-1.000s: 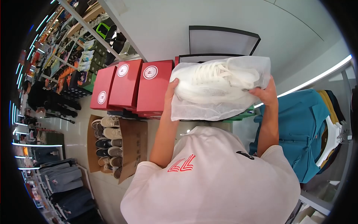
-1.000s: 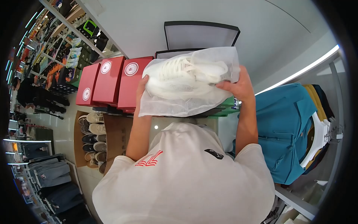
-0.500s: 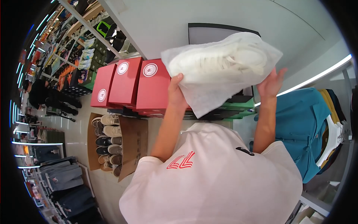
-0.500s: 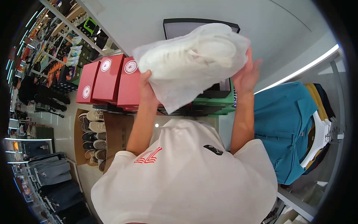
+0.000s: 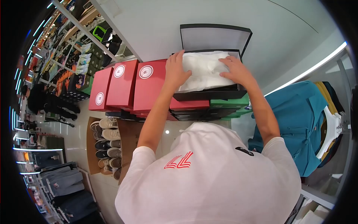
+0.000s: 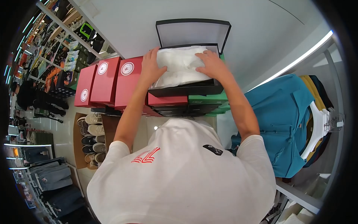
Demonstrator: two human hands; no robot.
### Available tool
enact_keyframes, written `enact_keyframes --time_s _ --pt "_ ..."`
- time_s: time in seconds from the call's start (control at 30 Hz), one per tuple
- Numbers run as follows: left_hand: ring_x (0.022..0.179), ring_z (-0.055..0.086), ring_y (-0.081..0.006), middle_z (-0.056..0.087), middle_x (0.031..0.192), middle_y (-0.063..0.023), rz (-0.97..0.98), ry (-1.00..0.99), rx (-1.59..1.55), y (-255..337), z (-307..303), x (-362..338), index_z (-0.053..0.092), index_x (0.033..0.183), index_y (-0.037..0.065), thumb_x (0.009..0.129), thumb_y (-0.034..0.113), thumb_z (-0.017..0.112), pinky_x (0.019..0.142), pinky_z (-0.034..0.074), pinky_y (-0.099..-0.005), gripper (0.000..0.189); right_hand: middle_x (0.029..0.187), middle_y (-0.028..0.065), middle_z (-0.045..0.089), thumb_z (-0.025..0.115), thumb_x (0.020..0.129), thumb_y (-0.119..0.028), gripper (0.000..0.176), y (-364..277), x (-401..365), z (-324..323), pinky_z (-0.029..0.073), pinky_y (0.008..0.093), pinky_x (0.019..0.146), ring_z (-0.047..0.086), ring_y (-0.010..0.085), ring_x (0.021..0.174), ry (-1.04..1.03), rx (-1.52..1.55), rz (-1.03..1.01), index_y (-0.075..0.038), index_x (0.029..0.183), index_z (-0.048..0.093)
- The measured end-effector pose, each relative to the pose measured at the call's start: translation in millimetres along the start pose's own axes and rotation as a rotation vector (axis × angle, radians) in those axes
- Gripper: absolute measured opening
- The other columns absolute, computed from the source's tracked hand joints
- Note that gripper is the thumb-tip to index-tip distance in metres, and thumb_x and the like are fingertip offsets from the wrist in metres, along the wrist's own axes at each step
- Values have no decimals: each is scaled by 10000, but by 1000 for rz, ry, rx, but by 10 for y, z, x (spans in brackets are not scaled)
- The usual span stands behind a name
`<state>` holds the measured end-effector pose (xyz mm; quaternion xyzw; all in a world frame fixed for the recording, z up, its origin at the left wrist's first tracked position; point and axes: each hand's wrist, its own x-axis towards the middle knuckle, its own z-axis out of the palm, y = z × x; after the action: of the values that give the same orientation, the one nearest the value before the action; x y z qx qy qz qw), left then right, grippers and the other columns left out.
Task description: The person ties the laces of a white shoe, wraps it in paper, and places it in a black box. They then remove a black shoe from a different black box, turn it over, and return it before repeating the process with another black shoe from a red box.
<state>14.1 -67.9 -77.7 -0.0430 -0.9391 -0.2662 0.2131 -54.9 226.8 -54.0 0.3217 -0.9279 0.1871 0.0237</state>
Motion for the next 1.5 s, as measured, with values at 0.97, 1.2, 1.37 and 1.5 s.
enact_keyframes --time_s 0.97,1.2,1.37,1.5 --pt "1346 481 -291 526 1441 -215 -385 271 -893 7 -612 403 424 1503 1 947 316 651 1129 356 -390 678 1124 172 586 494 886 39 474 -91 213 -678 496 416 883 605 349 1006 879 259 -5 -113 1322 601" --pt "1388 469 -270 502 1508 -203 -355 286 -778 172 -210 -971 579 1338 -8 933 140 643 1128 364 -369 435 1246 181 533 520 798 97 503 -375 -1024 -215 469 387 996 569 343 1134 633 352 44 -26 1276 615" --pt "1275 552 -212 572 1417 -164 -559 262 -868 322 -55 -1155 540 1396 9 952 131 644 1052 428 -319 472 1083 133 601 691 884 -99 278 -236 -1089 82 481 389 902 581 304 1020 729 360 215 -17 1135 605" --pt "1192 581 -194 598 1359 -154 -492 288 -872 247 -11 -1131 518 1421 6 1007 131 583 1018 450 -315 438 1053 76 605 685 955 -159 263 -179 -925 85 474 315 903 596 196 994 665 321 422 -21 1157 588"
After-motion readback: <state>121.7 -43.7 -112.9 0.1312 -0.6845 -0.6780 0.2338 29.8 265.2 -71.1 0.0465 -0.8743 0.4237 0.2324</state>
